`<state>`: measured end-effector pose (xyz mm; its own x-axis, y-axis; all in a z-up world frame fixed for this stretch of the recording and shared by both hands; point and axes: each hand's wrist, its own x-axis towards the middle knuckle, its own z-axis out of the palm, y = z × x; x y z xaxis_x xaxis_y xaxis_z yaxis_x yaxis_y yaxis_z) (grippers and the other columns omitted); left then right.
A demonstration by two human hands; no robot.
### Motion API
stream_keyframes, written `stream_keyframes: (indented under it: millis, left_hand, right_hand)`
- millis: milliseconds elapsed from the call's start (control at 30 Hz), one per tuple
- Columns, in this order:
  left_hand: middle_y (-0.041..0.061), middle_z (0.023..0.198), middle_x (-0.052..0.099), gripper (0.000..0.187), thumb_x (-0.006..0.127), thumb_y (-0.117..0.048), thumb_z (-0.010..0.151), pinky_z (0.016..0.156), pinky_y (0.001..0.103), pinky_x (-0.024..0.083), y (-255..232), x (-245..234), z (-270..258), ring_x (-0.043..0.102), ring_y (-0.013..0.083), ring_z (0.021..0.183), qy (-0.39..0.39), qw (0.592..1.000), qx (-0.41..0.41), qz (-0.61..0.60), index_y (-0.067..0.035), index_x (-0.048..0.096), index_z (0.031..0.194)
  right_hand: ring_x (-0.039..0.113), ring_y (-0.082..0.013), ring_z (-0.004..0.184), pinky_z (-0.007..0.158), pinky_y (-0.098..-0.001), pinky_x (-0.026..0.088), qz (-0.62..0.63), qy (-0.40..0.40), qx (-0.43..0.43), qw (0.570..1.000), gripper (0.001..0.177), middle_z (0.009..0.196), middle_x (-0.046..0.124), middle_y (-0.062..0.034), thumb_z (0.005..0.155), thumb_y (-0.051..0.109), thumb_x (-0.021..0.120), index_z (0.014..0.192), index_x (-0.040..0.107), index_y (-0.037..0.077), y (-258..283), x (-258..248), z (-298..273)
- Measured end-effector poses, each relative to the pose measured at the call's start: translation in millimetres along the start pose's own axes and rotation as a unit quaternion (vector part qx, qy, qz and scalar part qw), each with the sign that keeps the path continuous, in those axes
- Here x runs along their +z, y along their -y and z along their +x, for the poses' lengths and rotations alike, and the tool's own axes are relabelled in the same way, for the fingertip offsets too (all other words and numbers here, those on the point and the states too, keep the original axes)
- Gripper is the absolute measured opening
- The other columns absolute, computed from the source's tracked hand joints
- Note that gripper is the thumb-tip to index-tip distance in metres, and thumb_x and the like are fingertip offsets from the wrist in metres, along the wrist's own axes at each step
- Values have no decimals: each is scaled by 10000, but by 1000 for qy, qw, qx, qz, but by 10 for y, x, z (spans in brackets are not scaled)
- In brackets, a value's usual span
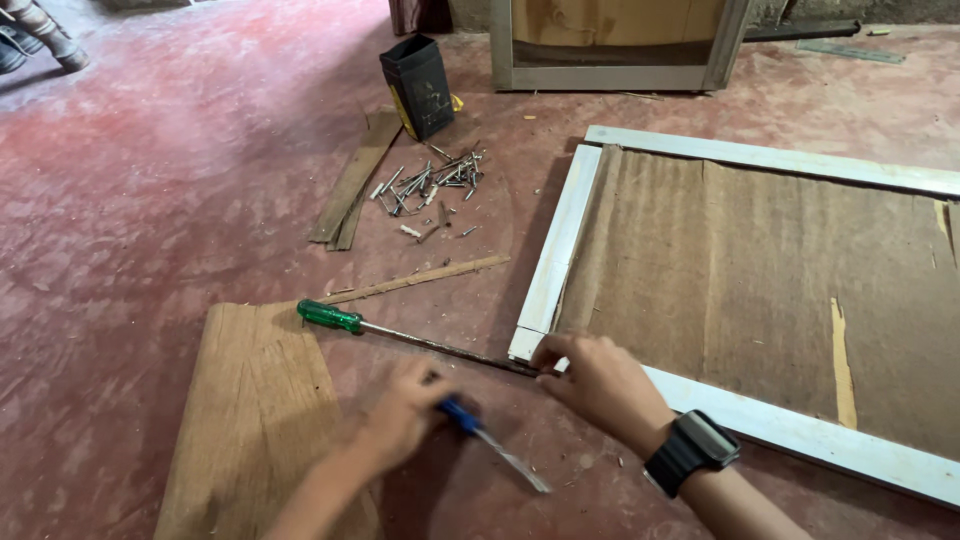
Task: The person assembles a rectangular frame by screwing metal strips to a wooden board. They use a screwdriver to drive screws into the frame corners, then lift and inspect the assembled frame.
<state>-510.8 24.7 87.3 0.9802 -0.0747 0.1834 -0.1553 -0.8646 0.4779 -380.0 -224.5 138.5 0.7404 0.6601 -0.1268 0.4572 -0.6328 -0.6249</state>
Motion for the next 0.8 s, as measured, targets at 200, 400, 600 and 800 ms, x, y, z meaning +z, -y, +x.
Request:
stream_keyframes:
  millis: [200, 400, 600, 800]
  left_hand:
    - [-1, 1086, 706, 252, 695, -152, 871, 1017, 364, 505, 457, -605, -196, 666, 214, 1097, 21, 985, -142, 91, -229, 692, 1110]
    - [55, 1105, 704, 257, 646, -259, 942, 899, 415, 550, 350, -1144, -342, 699, 255, 1029, -26, 951, -297, 83, -222, 651, 1197]
    - [99, 975, 716, 258, 656, -216, 945, 788, 405, 534, 287, -1168, -411, 709, 253, 901, -136, 963, -231, 2, -115, 575, 1168]
    - [86, 890, 697, 202, 632, -180, 980, 684, 332, 552, 407, -808, -252, 745, 165, 776, -173, 950, -233, -114, -79, 533, 1124]
  right_hand:
    - [585, -327, 1184, 994, -425, 491, -37, -33, -176, 983, 505, 1405, 568, -155, 880, 215, 721, 1313, 583, -6, 158, 497, 59]
    - [484, -448, 1248, 992, -462, 437, -131, -18, -180, 975, 622, 1439, 455, -291, 815, 148, 725, 1373, 528, -45, 311, 898, 166]
    - [587, -326, 1063, 942, -417, 503, -61, -81, -130, 986, 311, 1061, 607, -134, 828, -48, 586, 1110, 645, 70, 420, 1132, 177]
    - [663, -378, 986, 859, -461, 518, 156, -57, -143, 976, 150, 1029, 708, -173, 874, 75, 677, 1021, 667, 43, 725, 1349, 156]
